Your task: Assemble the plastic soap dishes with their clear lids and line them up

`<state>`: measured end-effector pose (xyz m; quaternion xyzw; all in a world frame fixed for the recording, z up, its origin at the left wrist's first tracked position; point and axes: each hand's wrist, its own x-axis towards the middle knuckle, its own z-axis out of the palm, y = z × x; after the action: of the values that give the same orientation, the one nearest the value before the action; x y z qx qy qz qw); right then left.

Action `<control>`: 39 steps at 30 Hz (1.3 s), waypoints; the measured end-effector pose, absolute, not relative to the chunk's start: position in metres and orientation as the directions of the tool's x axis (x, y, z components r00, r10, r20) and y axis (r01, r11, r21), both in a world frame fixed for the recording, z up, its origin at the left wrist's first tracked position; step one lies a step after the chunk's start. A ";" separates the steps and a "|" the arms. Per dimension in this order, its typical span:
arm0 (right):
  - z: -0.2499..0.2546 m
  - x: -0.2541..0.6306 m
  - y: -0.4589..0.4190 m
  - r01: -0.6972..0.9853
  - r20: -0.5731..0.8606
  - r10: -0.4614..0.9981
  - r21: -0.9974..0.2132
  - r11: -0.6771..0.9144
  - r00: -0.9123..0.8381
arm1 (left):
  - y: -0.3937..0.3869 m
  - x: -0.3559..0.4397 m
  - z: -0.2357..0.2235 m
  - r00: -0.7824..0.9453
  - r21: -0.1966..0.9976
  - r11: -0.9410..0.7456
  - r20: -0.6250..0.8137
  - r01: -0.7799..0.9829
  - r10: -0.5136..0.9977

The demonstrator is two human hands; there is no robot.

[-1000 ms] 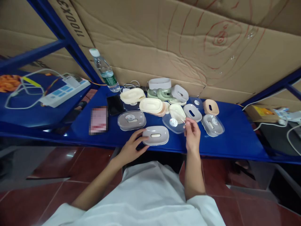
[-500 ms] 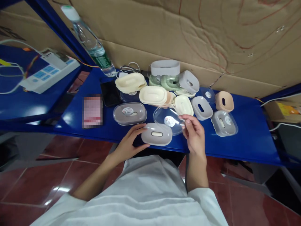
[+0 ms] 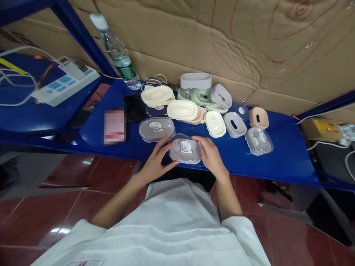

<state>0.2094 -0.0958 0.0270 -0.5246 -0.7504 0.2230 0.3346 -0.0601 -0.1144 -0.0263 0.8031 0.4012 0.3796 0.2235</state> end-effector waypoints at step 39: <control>-0.023 0.214 -0.147 0.755 0.484 0.790 -0.334 0.564 -0.376 | -0.116 -0.057 -0.034 0.352 0.655 -0.536 0.404 0.533 0.844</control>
<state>0.2136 -0.1466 -0.0228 -0.4659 -0.8290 0.0284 0.3081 -0.0566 -0.1156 -0.0341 0.7948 0.4331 0.3691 0.2111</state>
